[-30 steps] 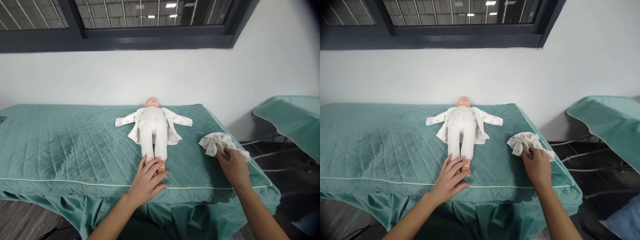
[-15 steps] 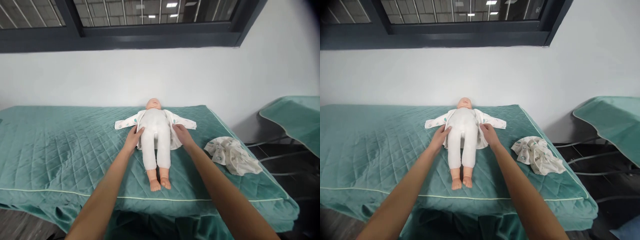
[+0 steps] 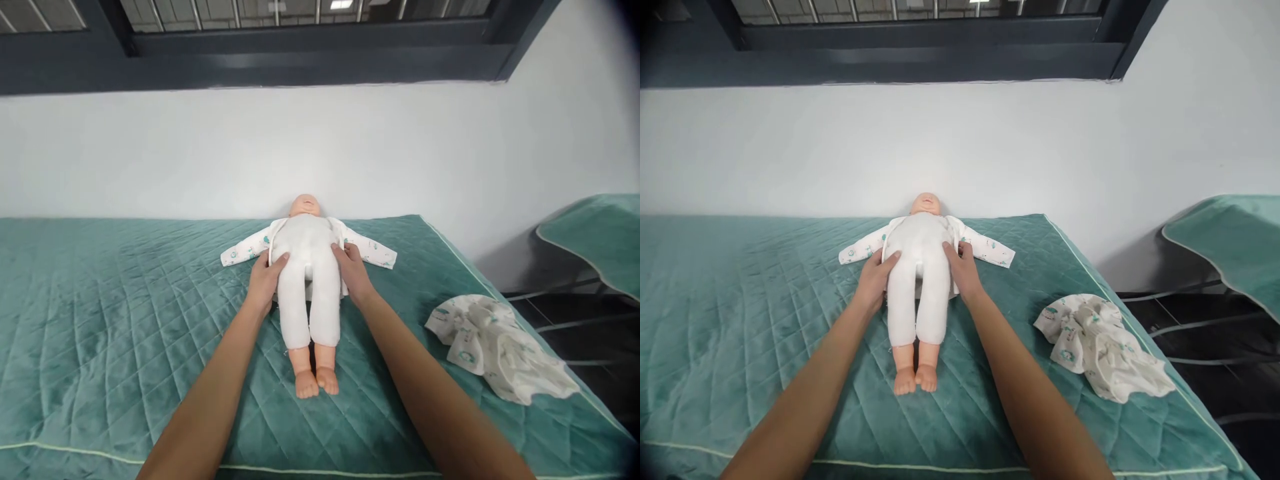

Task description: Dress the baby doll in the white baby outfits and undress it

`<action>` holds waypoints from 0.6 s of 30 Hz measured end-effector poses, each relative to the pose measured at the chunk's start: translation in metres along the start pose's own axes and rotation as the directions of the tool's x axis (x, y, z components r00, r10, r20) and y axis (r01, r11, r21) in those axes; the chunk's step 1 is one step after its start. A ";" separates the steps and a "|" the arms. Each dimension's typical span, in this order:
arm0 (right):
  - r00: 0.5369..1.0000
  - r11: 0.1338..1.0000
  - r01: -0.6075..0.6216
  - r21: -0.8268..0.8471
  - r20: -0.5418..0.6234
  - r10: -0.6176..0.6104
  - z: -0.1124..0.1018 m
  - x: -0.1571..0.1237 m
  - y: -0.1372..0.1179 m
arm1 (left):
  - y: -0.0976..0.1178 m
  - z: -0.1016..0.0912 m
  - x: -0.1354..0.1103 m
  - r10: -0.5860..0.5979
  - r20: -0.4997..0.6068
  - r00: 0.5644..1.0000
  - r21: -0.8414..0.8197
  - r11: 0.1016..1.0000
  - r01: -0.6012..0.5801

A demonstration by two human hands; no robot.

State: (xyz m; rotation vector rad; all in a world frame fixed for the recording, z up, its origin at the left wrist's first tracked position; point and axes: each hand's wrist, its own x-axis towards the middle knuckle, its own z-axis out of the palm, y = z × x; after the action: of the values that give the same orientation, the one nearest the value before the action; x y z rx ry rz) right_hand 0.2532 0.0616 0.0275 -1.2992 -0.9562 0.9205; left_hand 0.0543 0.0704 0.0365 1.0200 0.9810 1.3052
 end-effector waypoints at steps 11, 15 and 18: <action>0.959 0.891 0.236 -0.389 -0.056 -0.278 -0.049 -0.068 0.008 | -0.028 -0.038 -0.028 0.215 -0.195 0.957 0.330 0.933 -0.142; 0.794 0.374 0.326 -0.868 0.037 -0.607 -0.108 -0.144 -0.001 | -0.027 -0.053 -0.071 0.249 -0.178 0.952 0.443 0.884 -0.149; 0.746 0.210 0.058 -0.976 -0.098 -0.659 -0.154 -0.192 -0.003 | -0.023 -0.054 -0.107 0.323 -0.071 0.944 0.543 0.806 -0.235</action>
State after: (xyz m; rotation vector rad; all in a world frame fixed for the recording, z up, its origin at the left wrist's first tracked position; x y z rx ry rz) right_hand 0.3310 -0.1715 0.0160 -1.9980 -1.3501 -0.6299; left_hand 0.0052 -0.0354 -0.0008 1.5485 1.4030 1.4060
